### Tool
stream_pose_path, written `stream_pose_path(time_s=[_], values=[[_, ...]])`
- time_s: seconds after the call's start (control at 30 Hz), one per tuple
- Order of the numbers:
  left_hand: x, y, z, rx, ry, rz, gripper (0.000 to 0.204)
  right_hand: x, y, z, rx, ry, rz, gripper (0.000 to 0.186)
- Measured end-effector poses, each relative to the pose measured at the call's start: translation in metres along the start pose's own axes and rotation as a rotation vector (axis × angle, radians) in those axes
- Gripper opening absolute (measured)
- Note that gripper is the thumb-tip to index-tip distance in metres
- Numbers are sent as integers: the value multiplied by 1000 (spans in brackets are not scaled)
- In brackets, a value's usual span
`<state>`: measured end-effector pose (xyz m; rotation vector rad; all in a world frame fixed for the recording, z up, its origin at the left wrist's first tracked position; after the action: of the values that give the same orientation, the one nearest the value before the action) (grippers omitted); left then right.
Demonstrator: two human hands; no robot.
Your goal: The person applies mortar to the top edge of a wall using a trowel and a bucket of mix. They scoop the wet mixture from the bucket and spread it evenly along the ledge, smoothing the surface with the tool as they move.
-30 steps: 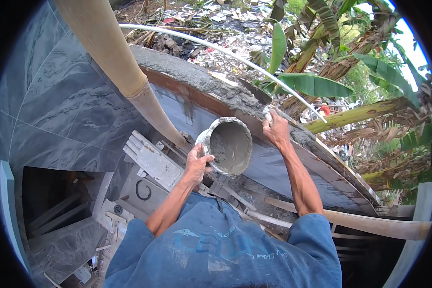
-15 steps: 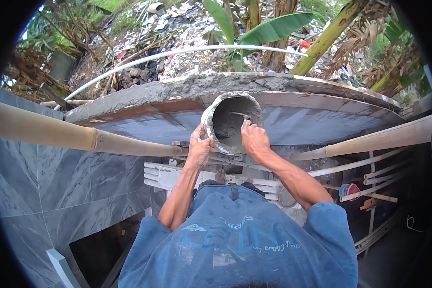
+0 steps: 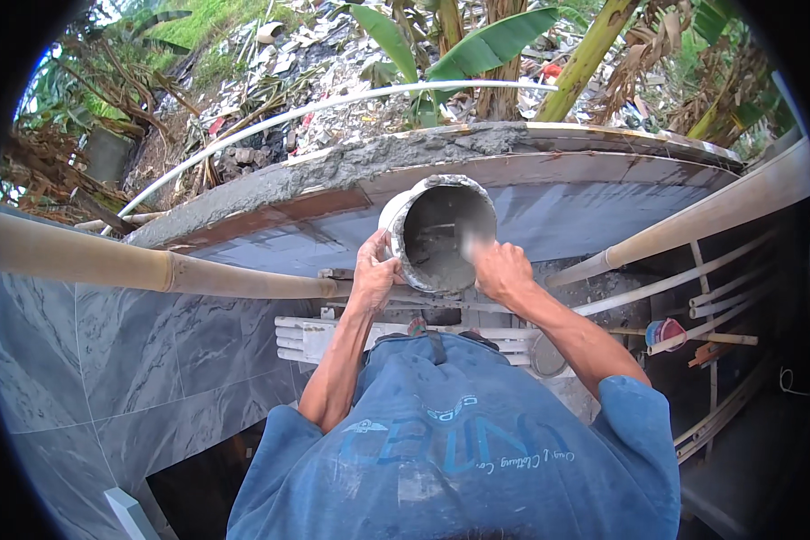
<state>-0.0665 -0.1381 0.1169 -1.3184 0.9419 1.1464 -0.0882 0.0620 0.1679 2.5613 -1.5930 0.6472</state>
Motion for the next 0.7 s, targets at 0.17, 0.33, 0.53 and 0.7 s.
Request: stream_pose_path(time_s=[0.17,0.33,0.53,0.7], values=[[-4,-4,15,-41,8,48,43,-26,-15,15,-2,123,222,31],[-7,-7,22,-37,-19,43,42,-30,-31,-38,-117,298,288,29],[4,9,25,14,46,99,46,-33,-19,6,243,234,284,28],[-4,0,29,-26,61,52,59,-7,3,-44,-22,363,176,30]])
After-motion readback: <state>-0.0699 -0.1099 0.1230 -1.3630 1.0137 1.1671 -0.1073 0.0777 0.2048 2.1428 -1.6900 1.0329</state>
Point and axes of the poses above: each hand's wrist, its own y-axis towards the middle knuckle, its own z-axis out of the palm, x = y × z, the point moved 8 cm from there along y, towards the middle knuckle, and after that the axes turned 13 degrees about y, right-handed, at the moved point
